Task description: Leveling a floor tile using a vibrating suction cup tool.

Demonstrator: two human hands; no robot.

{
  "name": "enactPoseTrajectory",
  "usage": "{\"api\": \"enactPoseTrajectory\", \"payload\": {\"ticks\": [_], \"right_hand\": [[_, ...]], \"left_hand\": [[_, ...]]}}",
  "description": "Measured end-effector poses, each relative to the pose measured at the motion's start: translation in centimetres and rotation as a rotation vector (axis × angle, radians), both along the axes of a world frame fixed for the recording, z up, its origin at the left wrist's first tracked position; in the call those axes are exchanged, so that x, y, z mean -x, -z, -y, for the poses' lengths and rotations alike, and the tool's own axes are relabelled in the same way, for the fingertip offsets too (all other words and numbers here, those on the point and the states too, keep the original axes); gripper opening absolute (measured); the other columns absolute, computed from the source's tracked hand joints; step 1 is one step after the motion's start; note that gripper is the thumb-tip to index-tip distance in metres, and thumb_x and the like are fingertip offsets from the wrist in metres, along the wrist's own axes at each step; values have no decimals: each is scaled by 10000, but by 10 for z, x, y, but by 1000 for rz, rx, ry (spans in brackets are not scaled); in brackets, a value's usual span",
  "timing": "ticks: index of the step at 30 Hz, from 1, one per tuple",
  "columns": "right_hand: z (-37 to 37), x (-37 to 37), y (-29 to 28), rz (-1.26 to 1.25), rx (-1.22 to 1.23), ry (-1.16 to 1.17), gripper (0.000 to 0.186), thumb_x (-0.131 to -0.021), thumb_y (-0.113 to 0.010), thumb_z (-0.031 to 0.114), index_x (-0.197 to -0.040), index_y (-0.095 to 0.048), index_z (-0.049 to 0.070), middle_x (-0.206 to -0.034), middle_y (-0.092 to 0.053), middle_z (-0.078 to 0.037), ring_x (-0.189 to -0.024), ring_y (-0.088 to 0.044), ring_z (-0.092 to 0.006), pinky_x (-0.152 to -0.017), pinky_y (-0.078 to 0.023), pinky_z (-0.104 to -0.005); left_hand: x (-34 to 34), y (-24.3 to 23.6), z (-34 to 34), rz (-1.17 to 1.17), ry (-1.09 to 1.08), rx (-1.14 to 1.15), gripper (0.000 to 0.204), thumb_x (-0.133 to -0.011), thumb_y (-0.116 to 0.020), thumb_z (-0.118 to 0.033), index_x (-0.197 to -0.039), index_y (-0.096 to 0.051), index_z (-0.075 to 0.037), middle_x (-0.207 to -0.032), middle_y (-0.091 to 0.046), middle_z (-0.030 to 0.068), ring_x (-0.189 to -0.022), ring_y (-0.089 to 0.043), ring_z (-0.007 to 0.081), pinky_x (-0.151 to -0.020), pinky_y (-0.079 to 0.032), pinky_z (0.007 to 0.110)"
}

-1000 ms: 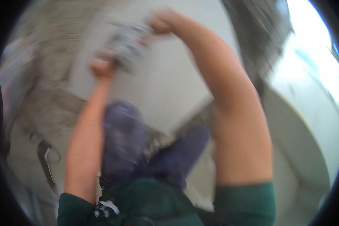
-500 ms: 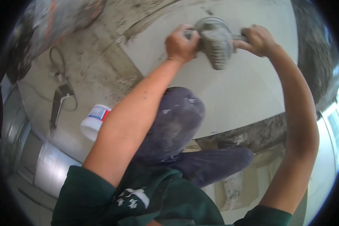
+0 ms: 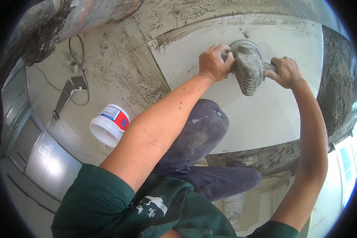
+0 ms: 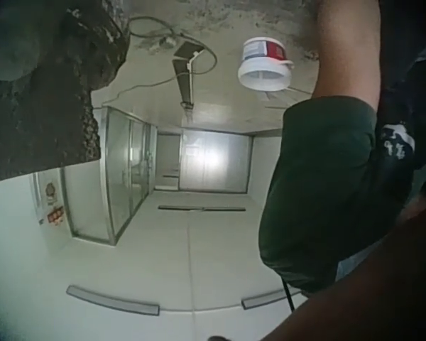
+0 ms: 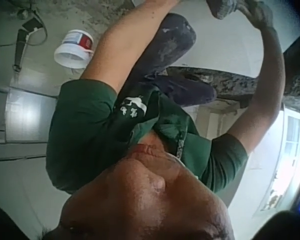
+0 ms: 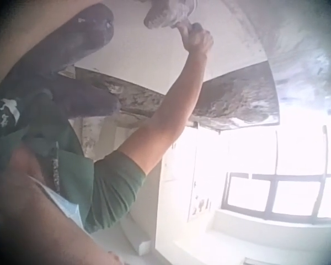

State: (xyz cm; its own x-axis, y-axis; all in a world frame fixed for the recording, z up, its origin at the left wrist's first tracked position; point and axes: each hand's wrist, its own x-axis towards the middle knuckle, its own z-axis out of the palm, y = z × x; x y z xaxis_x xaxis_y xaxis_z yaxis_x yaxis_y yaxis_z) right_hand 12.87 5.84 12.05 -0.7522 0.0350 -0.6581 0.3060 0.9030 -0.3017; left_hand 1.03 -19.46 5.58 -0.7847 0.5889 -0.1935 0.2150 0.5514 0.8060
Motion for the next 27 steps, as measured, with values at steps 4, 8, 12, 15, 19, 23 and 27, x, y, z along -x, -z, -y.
{"api": "enactPoseTrajectory", "payload": {"ticks": [4,8,12,15,19,23,27], "right_hand": [[0,1,0,-39,0,-5,811,-820,-563,805,-712,-637,4,-613,-594,-227,-681,-626,-457,-691,-508,-507],[1,4,0,8,-4,-9,820,-816,-557,814,-711,-640,5,-613,-596,-225,-685,-633,-449,-695,-512,-506],[2,1,-2,26,-19,-5,835,-812,-548,829,-703,-642,6,-608,-598,-218,-679,-637,-442,-697,-515,-502],[2,3,-2,35,-26,-11,843,-808,-544,835,-697,-641,6,-605,-598,-214,-677,-638,-439,-698,-517,-501],[2,2,-1,6,-13,-2,848,-803,-542,841,-695,-642,6,-606,-599,-213,-678,-639,-437,-698,-517,-499],[1,1,-2,15,-9,-3,852,-797,-543,844,-705,-651,3,-611,-602,-216,-680,-637,-439,-693,-514,-500],[1,2,-1,5,-2,9,848,-792,-555,839,-721,-659,0,-613,-603,-218,-678,-633,-444,-688,-511,-503]], "left_hand": [[3,0,0,-30,11,-11,175,-841,-652,-293,-922,-693,-143,-866,-676,108,-743,-681,347,-669,-561,461],[3,1,1,-12,10,-9,174,-845,-649,-265,-930,-700,-122,-843,-681,125,-761,-671,363,-681,-549,463],[1,-2,2,5,17,-2,182,-845,-648,-271,-932,-700,-120,-848,-681,128,-763,-670,364,-683,-549,461],[2,-1,1,-5,18,-1,189,-846,-647,-278,-937,-700,-121,-854,-680,130,-763,-669,364,-684,-548,463],[3,0,2,-21,21,4,197,-846,-645,-282,-943,-699,-119,-858,-678,130,-767,-669,366,-684,-549,464],[3,-1,1,-9,24,0,205,-850,-642,-287,-951,-698,-118,-862,-678,130,-777,-671,368,-693,-551,464],[4,-2,1,9,36,10,213,-852,-643,-291,-958,-697,-115,-872,-680,128,-787,-673,367,-703,-553,464]]}}
